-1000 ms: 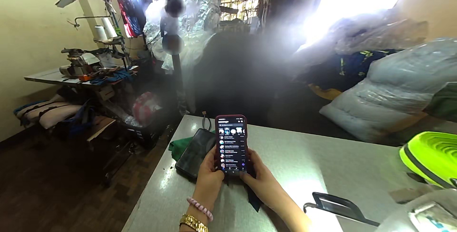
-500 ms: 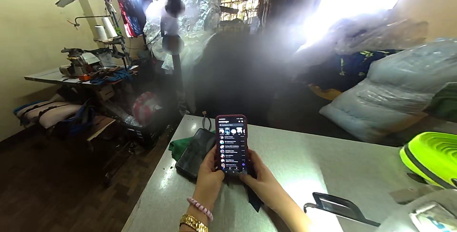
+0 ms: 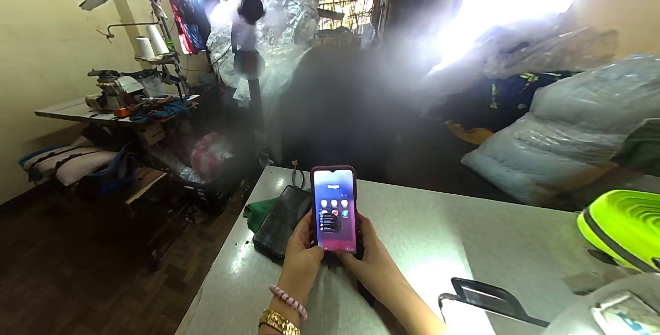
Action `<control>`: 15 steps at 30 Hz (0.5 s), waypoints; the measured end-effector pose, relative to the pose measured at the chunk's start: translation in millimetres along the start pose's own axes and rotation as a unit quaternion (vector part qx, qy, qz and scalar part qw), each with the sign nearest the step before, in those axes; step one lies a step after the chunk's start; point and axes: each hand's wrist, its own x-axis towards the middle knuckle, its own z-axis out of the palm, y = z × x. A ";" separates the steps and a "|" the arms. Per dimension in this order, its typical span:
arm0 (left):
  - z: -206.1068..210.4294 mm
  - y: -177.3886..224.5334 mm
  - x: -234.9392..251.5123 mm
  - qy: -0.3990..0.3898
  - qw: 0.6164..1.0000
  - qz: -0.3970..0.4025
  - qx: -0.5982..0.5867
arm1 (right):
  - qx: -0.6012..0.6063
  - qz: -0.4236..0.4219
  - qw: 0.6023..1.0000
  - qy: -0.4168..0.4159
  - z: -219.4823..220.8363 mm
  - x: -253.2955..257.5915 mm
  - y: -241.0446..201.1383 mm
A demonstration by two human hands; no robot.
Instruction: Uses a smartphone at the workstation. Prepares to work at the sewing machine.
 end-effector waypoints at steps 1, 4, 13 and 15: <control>-0.1 0.0 -0.1 0.000 1.000 0.000 0.001 | -0.007 -0.005 1.000 0.003 0.4 0.0 0.8; -0.4 0.2 -0.1 -0.001 1.000 0.000 0.010 | -0.017 0.000 1.000 -0.003 -1.1 0.5 1.2; 0.3 1.0 0.0 0.002 1.000 -0.003 0.002 | 0.002 0.010 1.000 -0.014 -3.0 1.3 1.4; 0.1 0.7 0.2 0.003 1.000 -0.003 0.000 | 0.017 0.010 1.000 -0.018 -3.7 1.0 1.9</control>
